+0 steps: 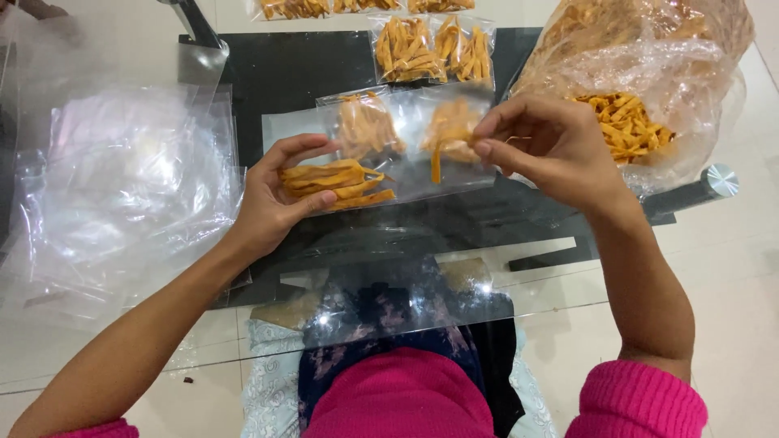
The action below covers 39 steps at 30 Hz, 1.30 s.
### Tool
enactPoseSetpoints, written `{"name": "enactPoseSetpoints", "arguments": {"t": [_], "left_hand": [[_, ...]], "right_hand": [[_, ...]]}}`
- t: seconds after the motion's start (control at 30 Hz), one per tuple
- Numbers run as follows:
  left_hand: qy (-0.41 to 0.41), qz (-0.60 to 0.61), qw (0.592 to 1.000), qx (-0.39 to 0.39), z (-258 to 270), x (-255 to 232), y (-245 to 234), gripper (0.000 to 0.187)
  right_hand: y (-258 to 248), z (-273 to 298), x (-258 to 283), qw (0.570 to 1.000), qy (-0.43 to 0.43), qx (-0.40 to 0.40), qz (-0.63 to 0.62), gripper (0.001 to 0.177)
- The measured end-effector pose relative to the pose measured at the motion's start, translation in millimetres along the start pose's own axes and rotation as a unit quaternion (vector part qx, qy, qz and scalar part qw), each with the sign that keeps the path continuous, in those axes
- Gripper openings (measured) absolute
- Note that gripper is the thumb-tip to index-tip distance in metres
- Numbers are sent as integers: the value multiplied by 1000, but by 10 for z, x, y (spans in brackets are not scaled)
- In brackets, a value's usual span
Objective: A person is manually filling small plastic bags with fried snack strips from a large bulk bag on a glass table.
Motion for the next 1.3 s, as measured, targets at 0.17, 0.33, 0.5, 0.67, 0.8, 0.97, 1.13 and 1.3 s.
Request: {"name": "enactPoseSetpoints", "arguments": {"t": [0.17,0.33,0.5,0.67,0.8,0.97,1.13,1.3], "left_hand": [[-26,11,1000,10,-34,150,-25,70],[-34,-7,999,13,-7,163,30,69],[-62,-9,997,50,-17,190,94,73],[-103,36,988,106,32,222,259,70],[-114,50,981,146,19,251,298,70],[-89,23,994,60,14,196,188,79],[-24,56,998,-22,-37,201,-97,72],[-15,137,988,-74,-21,225,-214,65]], "right_hand": [[279,-92,42,994,-4,62,-85,31],[597,-63,-282,987,30,85,-133,27],[656,-30,-274,985,14,107,-132,29],[1111,215,14,939,-30,321,-123,62],[1178,218,26,937,-67,326,-108,58],[927,132,36,962,-63,259,-59,49],[49,-12,-94,991,-98,91,32,35],[-374,104,-137,985,-95,73,120,22]]}}
Point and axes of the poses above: each hand's wrist, its own z-axis away from the middle knuckle, its own y-axis out of the palm, x = y × z, the point moved 10 cm from there along -z, towards the middle knuckle, and after that the axes turned 11 degrees about z, right-handed, at the moved point
